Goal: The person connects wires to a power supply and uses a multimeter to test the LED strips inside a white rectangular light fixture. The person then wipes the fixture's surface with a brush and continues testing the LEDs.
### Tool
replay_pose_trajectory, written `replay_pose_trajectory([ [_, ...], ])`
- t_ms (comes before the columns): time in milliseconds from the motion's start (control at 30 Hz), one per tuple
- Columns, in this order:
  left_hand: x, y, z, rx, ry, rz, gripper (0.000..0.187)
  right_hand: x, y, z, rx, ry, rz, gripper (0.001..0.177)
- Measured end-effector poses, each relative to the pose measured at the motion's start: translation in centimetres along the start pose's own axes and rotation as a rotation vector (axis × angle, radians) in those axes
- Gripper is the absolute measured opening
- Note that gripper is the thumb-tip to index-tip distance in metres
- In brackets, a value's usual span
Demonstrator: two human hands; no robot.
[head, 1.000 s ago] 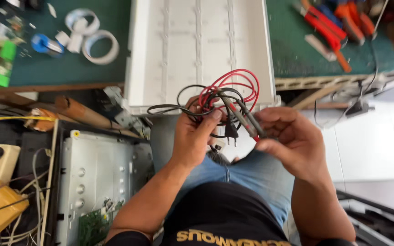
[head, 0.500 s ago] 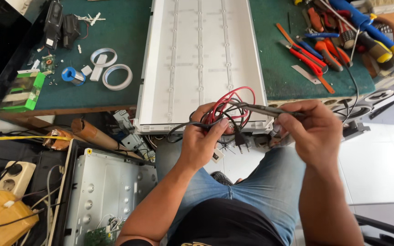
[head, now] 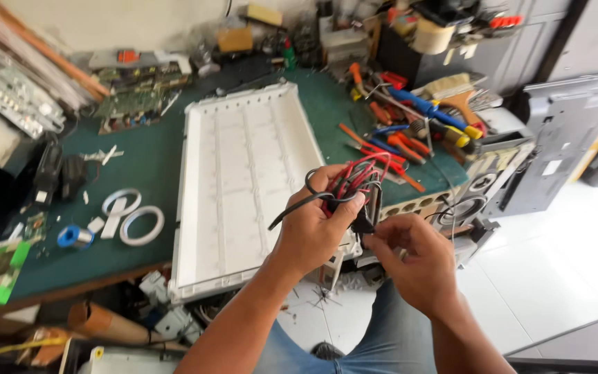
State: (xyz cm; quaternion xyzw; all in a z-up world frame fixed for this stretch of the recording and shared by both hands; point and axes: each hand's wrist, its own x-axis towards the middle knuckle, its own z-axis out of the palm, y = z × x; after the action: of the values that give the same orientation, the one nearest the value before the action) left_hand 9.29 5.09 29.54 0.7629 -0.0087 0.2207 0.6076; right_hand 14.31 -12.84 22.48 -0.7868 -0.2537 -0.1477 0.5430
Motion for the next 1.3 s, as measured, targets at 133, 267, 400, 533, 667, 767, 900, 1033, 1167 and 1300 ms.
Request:
replay_pose_trajectory([
  [133,2.4,-1.1,0.3,0.005,-0.034,0.111,0.031,1.8,3.8,-0.4,0.53,0.111,-0.085,0.025],
  [267,4.3,-2.1,-1.0,-0.156,-0.36,0.048,0.025,6.3,2.9,-4.9,0.354,0.177,-0.151,0.015],
  [400,4.3,-0.3,-1.9,-0.267,-0.624,0.029,0.026,11.4,-0.9,-5.3,0.446,-0.448,-0.037,0.036],
  [533,4.0,0.1,-1.7,-0.265,-0.676,0.007,0.024,11.0,-0.1,-2.9,0.567,-0.617,0.019,0.027],
  [667,3.3,-0.4,-1.7,-0.303,-0.645,-0.063,0.026,10.7,0.1,-0.6,0.812,-0.774,0.091,0.016],
  [767,3.1,-1.4,-1.9,-0.352,-0.54,-0.153,0.027,11.8,0.1,-0.9,0.835,-0.498,0.012,0.013],
  [900,3.1,0.1,-2.7,-0.36,-0.409,-0.418,0.045,13.5,-0.9,-3.5,0.226,-0.129,-0.391,0.012],
  [1033,2.7,0.0,-2.4,-0.378,-0.397,-0.412,0.029,14.6,-1.3,-5.1,0.315,-0.011,-0.565,0.012],
  [1167,2.6,0.4,-2.1,-0.369,-0.32,-0.409,0.022,14.4,-3.4,-8.3,0.114,-0.058,-0.641,0.012],
  [1300,3.0,0.5,-1.2,-0.352,-0.381,-0.398,0.028,15.0,-5.2,-9.1,-0.184,-0.308,-0.851,0.013],
])
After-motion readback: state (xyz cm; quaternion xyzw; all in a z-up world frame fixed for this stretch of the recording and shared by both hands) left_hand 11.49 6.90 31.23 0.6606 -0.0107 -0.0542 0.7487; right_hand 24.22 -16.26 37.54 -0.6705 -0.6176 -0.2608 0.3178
